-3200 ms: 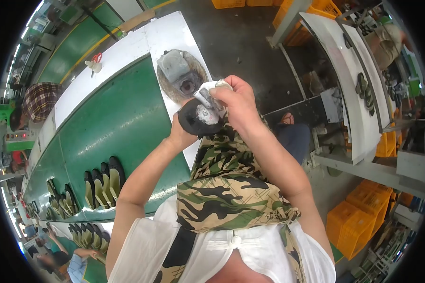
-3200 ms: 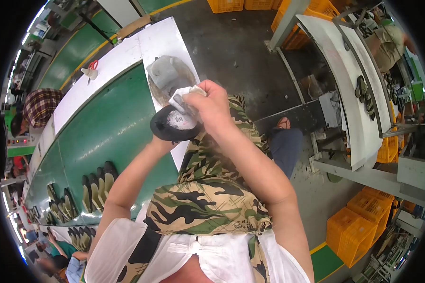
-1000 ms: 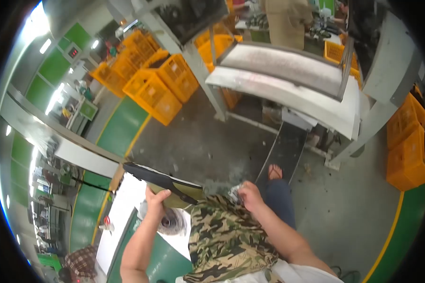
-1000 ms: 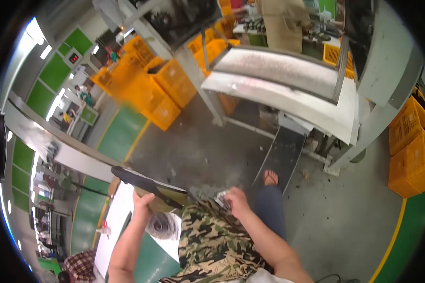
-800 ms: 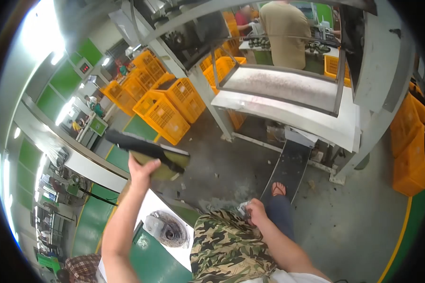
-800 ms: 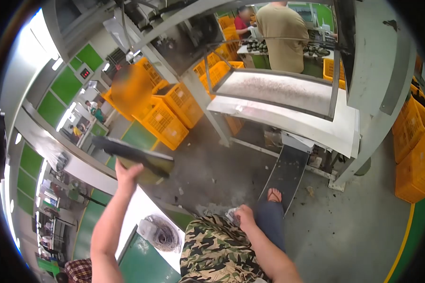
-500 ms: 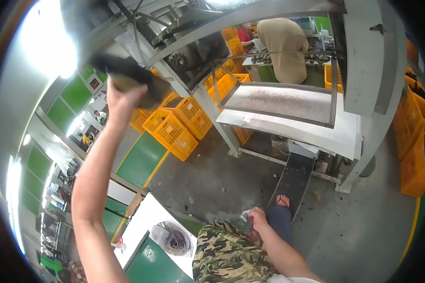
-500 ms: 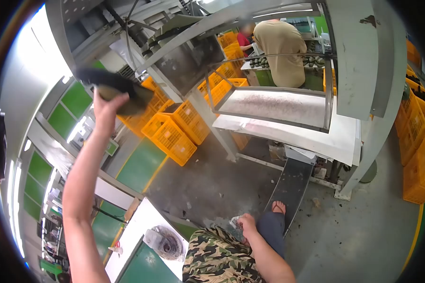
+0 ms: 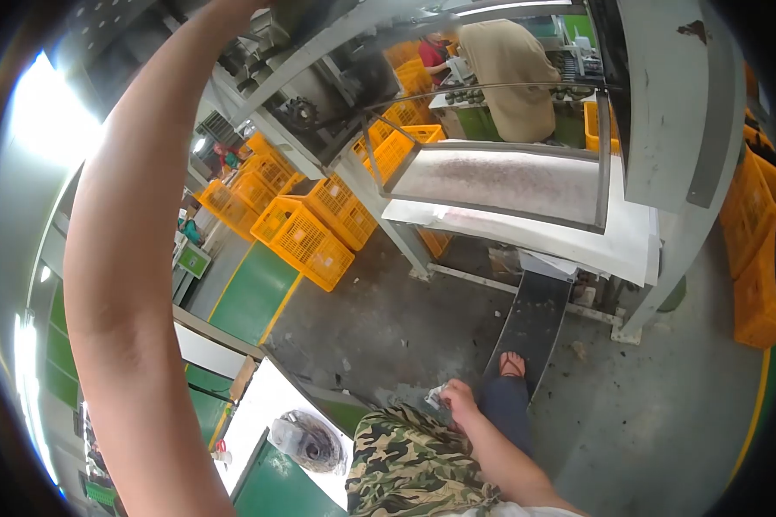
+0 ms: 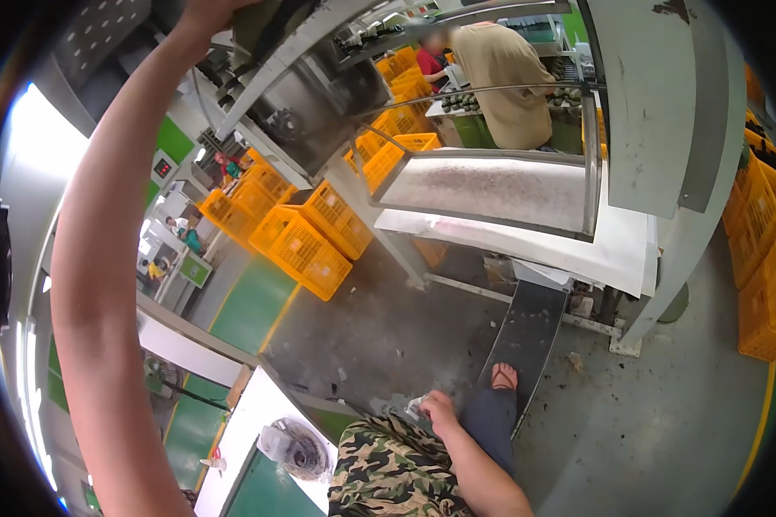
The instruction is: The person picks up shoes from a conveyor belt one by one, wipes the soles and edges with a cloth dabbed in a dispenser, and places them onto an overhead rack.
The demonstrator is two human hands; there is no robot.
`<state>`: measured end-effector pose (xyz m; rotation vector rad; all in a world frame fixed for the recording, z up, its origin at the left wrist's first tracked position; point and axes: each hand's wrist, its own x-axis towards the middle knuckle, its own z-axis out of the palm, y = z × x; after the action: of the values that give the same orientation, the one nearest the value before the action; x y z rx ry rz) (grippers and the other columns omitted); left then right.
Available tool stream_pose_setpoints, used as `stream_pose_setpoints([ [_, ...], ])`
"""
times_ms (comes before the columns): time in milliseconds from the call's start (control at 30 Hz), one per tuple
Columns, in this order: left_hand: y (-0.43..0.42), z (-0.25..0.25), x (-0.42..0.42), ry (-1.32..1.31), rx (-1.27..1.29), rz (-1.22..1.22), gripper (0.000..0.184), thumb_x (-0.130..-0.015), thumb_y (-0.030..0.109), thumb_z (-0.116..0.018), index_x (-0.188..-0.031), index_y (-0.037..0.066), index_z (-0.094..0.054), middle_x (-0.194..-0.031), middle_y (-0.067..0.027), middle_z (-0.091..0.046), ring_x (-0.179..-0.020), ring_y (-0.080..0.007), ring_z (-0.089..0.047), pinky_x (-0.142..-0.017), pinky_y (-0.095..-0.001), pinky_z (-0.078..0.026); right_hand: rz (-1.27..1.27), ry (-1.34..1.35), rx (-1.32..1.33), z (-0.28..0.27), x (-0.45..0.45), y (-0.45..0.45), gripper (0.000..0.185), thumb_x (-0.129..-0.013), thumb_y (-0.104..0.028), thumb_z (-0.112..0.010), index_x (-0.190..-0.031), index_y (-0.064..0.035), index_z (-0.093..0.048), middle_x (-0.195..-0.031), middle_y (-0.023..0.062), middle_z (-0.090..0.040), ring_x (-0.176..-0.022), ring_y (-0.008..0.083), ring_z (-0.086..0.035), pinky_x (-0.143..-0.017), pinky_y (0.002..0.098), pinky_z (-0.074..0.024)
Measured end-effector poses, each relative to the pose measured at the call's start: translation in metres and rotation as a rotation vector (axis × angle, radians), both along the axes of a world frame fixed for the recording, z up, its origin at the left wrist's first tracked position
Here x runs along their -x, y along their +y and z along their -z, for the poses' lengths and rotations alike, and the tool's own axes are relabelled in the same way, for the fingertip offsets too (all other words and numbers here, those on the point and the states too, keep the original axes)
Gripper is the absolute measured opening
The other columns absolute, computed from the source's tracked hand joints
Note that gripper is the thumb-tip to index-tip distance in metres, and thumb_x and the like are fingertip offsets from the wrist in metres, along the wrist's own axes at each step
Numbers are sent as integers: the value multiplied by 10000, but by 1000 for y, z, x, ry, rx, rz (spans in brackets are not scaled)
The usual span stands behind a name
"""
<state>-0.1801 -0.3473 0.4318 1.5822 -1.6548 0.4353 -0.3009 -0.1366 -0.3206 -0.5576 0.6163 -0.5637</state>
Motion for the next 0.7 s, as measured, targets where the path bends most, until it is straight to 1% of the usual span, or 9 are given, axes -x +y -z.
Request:
stream_pose_setpoints([
  [67, 0, 18, 21, -154, -119, -111, 554, -729, 333, -829, -1117, -24, -658, -966, -192, -714, -888, -274, -696, -754, -364, -536, -9, 6, 2, 1, -1, 2, 106, -691, 1, -623, -703, -66, -541, -641, -4, -497, -589, 96, -453, -534, 263, -314],
  [100, -31, 26, 9, -370, 86, -494, 519, -753, 429, -798, -1028, 1, -693, -837, -204, -713, -775, -319, -697, -688, -415, -526, -8, 5, 4, 0, -1, 2, 105, -693, 0, -623, -704, -65, -542, -645, -5, -500, -590, 95, -453, -533, 261, -313],
  [200, -41, 54, 4, -86, 192, -277, 532, -793, 428, -766, -1039, -34, -670, -891, -248, -699, -834, -353, -690, -720, -437, -512, -2, 4, 10, -2, -2, 0, 102, -698, -2, -621, -707, -64, -541, -649, -5, -505, -587, 91, -451, -530, 258, -313],
  [233, -52, 53, -15, -273, 252, -250, 513, -833, 367, -742, -1093, -63, -637, -967, -244, -694, -910, -328, -678, -759, -415, -501, 1, 3, 11, -1, -2, 0, 102, -700, -2, -621, -707, -64, -540, -650, -5, -506, -586, 90, -450, -529, 257, -313],
  [367, -11, 90, 14, 46, 329, -14, 537, -862, 273, -723, -1228, -82, -555, -1116, -193, -663, -1019, -278, -629, -864, -383, -479, -15, -10, 10, 5, -4, -1, 103, -699, 1, -613, -703, -64, -534, -646, -6, -502, -582, 87, -445, -521, 263, -312],
  [500, 86, 147, 57, 138, 92, 490, 535, -878, 215, -707, -1325, -24, -536, -1210, -138, -642, -1158, -243, -577, -1047, -376, -405, -12, 14, -7, -9, -3, -3, 124, -681, 6, -599, -674, -76, -505, -620, -19, -465, -558, 82, -415, -502, 269, -292],
  [567, 128, 167, 52, -18, 69, 631, 601, -891, 244, -666, -1374, -35, -442, -1294, -238, -571, -1236, -368, -547, -1071, -465, -413, -8, 25, 22, 3, -8, 1, 145, -667, 1, -607, -675, -94, -499, -609, -34, -448, -536, 75, -399, -480, 270, -267],
  [600, 157, 177, 53, -117, 45, 683, 598, -961, 275, -540, -1440, -36, -363, -1386, -272, -494, -1323, -423, -459, -1111, -537, -349, -12, 25, 47, 8, -11, 2, 161, -659, -2, -617, -682, -109, -499, -602, -46, -440, -518, 70, -390, -459, 272, -246],
  [700, 239, 224, 49, -132, 58, 815, 596, -948, 265, -552, -1430, -35, -371, -1378, -266, -498, -1316, -419, -463, -1106, -533, -353, -26, 68, 66, 5, -15, 3, 143, -662, -6, -610, -677, -97, -500, -618, -28, -454, -544, 81, -403, -488, 270, -277],
])
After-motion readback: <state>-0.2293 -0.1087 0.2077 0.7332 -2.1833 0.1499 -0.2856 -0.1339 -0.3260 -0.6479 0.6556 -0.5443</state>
